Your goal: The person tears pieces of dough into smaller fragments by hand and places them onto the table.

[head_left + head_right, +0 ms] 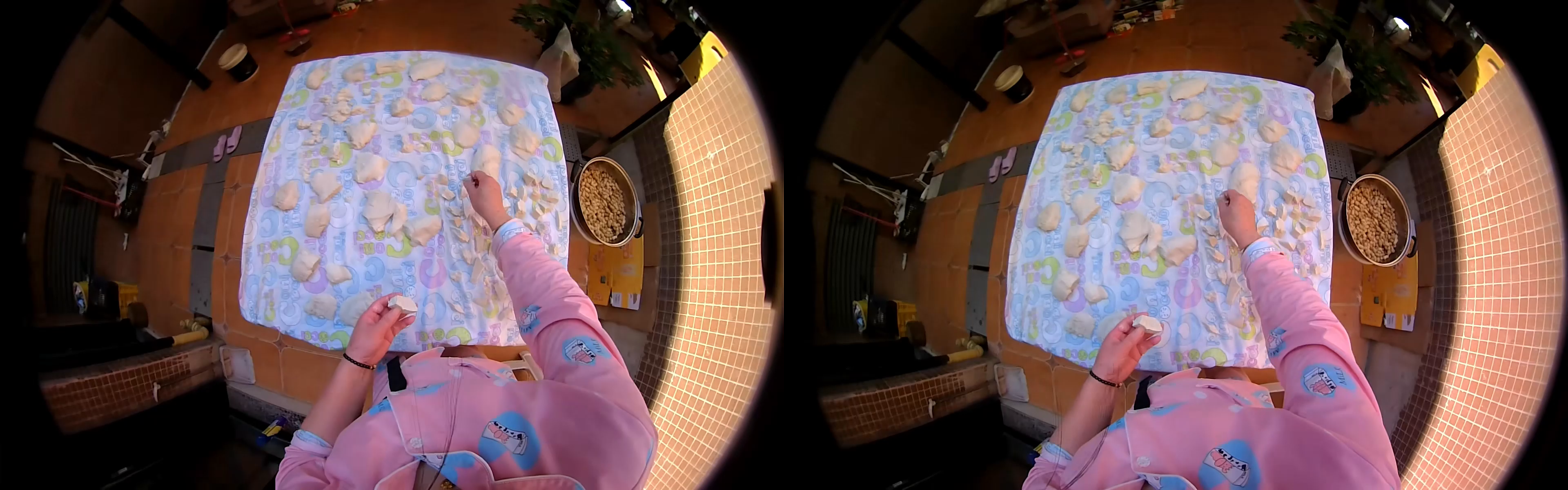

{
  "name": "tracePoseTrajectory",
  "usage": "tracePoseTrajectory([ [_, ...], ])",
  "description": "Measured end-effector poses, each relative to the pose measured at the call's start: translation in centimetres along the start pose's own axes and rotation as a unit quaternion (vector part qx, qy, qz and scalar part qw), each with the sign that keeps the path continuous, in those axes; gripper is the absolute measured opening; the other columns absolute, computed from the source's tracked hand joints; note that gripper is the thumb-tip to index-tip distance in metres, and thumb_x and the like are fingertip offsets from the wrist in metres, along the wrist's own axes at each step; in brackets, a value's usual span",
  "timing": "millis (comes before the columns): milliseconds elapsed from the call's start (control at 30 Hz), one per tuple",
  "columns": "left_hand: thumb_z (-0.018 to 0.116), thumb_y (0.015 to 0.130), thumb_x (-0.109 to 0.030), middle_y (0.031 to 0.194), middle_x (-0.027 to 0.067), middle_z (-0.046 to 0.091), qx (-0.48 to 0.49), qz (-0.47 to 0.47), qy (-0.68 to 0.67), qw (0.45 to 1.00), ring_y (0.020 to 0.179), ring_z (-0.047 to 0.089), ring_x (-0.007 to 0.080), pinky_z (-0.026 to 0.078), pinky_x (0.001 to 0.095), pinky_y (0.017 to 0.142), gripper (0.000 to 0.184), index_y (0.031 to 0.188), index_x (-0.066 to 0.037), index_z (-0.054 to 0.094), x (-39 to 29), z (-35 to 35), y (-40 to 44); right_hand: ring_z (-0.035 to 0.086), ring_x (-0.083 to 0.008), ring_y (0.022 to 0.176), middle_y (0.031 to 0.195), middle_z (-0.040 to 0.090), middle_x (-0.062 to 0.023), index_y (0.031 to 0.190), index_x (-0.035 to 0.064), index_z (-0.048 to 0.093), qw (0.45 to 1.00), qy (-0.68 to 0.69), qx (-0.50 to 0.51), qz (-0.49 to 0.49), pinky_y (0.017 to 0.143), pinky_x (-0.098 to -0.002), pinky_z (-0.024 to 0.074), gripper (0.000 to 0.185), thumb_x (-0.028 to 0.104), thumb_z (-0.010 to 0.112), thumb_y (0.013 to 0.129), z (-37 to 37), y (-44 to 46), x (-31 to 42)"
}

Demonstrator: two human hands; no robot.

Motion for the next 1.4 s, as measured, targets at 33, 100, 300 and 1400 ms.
tracePoseTrajectory([
  [33, 0.047, 0.088, -0.006, 0.102, 0.0087, 0.053, -0.003, 0.002, 0.0, 1.0, 0.098, 0.052, 0.016, 0.044, 0.0326, 0.087, 0.032, 0.119, 0.0, 0.039, -0.1, -0.2, -0.1, 0.058, -0.0333, 0.071, 0.075, 0.06, -0.0193, 0.09, -0.0015, 0.059, 0.999, -0.035, -0.008, -0.016, 0.064, -0.0369, 0.0454, 0.024, 0.016, 0.059, 0.074, 0.5, 1.2, -0.4],
  [100, 0.048, 0.088, -0.007, 0.099, 0.0064, 0.053, -0.018, -0.005, -0.021, 1.0, 0.095, 0.053, 0.0151, 0.045, 0.0321, 0.085, 0.033, 0.119, 0.0, 0.039, 0.0, -0.7, -0.1, 0.058, -0.0309, 0.069, 0.073, 0.06, -0.0173, 0.089, -0.0024, 0.059, 0.997, -0.065, -0.011, -0.034, 0.063, -0.0355, 0.045, 0.023, 0.015, 0.059, 0.074, 1.8, 3.3, -1.4],
  [300, 0.048, 0.088, -0.009, 0.104, 0.0048, 0.053, 0.009, 0.036, -0.03, 0.999, 0.095, 0.051, 0.0153, 0.042, 0.0304, 0.083, 0.035, 0.121, -0.007, 0.038, -0.2, -1.5, 0.0, 0.058, -0.0324, 0.074, 0.081, 0.06, -0.0181, 0.097, -0.0007, 0.058, 0.996, -0.084, -0.017, -0.015, 0.066, -0.0375, 0.0453, 0.028, 0.014, 0.059, 0.073, 3.5, 3.8, -3.6],
  [1400, 0.058, 0.081, -0.006, 0.093, 0.0057, 0.059, 0.015, -0.042, 0.158, 0.986, 0.082, 0.056, 0.0115, 0.047, 0.0242, 0.072, 0.028, 0.107, 0.002, 0.052, 4.3, 0.6, 1.8, 0.056, -0.0084, 0.064, 0.077, 0.06, -0.0037, 0.095, -0.003, 0.057, 0.823, 0.382, 0.343, 0.244, 0.06, -0.0206, 0.0458, 0.022, 0.014, 0.06, 0.081, -2.3, -23.0, 7.4],
])
Point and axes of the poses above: each hand's wrist, its own y-axis towards the middle knuckle, its own z-axis out of the palm, x = y × z, the point moved 3 cm from there along y, towards the middle knuckle
